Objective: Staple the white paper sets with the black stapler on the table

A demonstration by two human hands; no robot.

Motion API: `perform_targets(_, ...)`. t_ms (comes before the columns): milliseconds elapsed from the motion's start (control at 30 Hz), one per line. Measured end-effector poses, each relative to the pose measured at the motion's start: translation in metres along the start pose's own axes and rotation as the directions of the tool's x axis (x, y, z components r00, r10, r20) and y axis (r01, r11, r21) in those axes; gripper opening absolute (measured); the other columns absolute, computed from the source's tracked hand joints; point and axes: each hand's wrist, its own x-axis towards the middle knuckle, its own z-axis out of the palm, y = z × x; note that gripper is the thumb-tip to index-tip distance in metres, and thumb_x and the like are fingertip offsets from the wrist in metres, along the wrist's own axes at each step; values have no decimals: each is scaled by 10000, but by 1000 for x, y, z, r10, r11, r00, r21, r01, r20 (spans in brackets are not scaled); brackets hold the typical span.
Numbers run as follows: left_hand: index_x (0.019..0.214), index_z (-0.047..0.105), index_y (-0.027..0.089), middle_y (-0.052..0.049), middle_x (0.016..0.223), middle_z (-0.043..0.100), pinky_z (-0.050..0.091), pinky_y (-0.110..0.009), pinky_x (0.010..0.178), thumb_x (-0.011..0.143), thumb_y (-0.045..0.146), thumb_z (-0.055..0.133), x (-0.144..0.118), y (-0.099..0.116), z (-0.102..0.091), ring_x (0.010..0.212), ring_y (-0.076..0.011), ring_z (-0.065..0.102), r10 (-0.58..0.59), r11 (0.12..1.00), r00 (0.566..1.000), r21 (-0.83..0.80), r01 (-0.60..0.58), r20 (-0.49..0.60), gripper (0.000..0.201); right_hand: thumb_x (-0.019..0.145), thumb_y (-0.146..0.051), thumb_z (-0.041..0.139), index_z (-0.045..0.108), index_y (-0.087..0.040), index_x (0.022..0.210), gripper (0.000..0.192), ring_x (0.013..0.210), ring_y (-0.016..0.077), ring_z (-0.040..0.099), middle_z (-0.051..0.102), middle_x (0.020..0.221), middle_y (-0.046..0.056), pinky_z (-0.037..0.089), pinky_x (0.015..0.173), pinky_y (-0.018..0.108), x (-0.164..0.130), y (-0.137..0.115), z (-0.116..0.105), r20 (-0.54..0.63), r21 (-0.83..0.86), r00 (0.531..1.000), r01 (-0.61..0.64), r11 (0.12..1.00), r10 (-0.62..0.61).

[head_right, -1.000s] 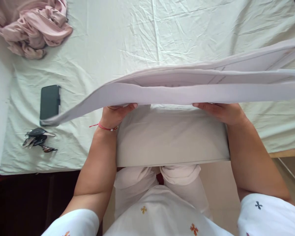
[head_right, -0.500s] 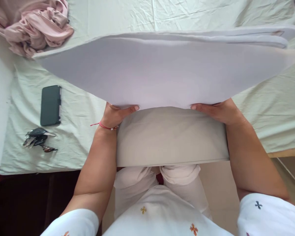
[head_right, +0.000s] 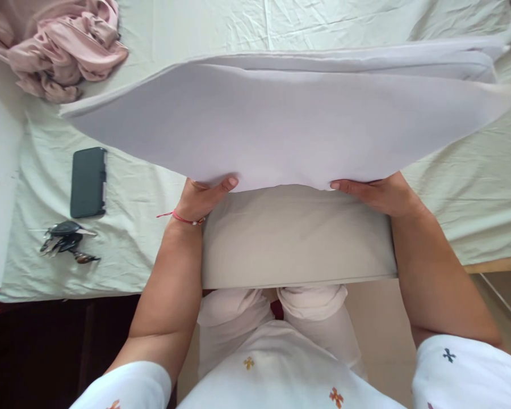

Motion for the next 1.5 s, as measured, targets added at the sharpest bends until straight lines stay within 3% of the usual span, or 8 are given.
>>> perform_targets(167, 1014, 745, 197, -89, 1043, 774, 529, -455, 1172, 810, 603, 803, 4, -1, 4, 1256, -292, 682, 107, 994, 992, 1, -107, -71, 458, 654, -257, 945, 777, -272, 1115, 491, 1127, 267, 711, 773, 1138, 22, 601, 1030, 438, -4, 4, -1, -31, 48, 998, -57, 997, 59)
perform_targets(400, 873, 732, 185, -62, 946, 748, 638, -452, 1026, 819, 553, 815, 4, -1, 2, 1159, -305, 711, 51, 998, 990, -20, -54, -133, 381, 720, -351, 932, 781, -203, 729, 212, 918, 241, 736, 761, 894, 9, 636, 880, 405, -8, 6, -7, -58, 67, 990, -121, 990, 125)
perform_targets(633, 968, 768, 206, -82, 1064, 764, 625, -430, 1068, 863, 640, 740, 5, 2, -1, 1224, -287, 698, 66, 996, 993, -59, -72, -96, 447, 771, -452, 906, 680, -182, 588, 397, 361, 53, 372, 477, 471, -42, 255, 280, 201, -2, 3, -9, -19, 231, 942, -321, 918, 335)
perform_targets(767, 979, 760, 224, -68, 1053, 759, 620, -402, 1077, 844, 662, 750, 7, 1, -4, 1255, -289, 690, -2, 996, 998, -84, -3, -65, 459, 691, -488, 952, 809, -199, 830, 350, 360, 56, 378, 545, 535, -46, 238, 257, 203, 2, 4, -11, -45, 324, 905, -388, 863, 423)
perform_targets(967, 1079, 790, 244, -69, 1071, 790, 670, -430, 946, 814, 656, 783, 1, 2, -15, 1145, -306, 747, -138, 973, 980, -165, 161, 142, 490, 630, -639, 928, 671, -227, 658, 486, 402, 103, 438, 563, 523, -21, 353, 377, 258, 7, 10, -13, -168, 462, 896, -296, 836, 411)
perform_targets(1100, 999, 815, 187, -96, 1017, 812, 679, -359, 810, 796, 628, 813, -8, 17, -25, 955, -272, 782, -289, 916, 801, -92, 391, 524, 485, 802, -770, 710, 761, -228, 787, 544, 576, 154, 620, 699, 711, 38, 494, 526, 292, 7, -4, -18, -165, 546, 876, -301, 782, 453)
perform_targets(1233, 1057, 805, 171, -110, 1067, 821, 661, -310, 714, 818, 603, 804, -11, 30, -27, 870, -238, 780, -304, 893, 596, 5, 449, 743, 494, 840, -897, 497, 828, -207, 929, 770, 643, 225, 708, 760, 761, 101, 560, 606, 363, 2, -16, -25, 264, 508, 862, -506, 697, 433)
perform_targets(1500, 894, 789, 148, -93, 920, 816, 595, -243, 608, 912, 579, 686, -8, 40, -10, 741, -204, 742, -337, 933, 429, 235, 273, 838, 443, 868, -782, 642, 842, -202, 1110, 660, 849, 293, 794, 822, 1014, 145, 631, 743, 397, -7, -9, -18, 669, 351, 716, -539, 766, 197)
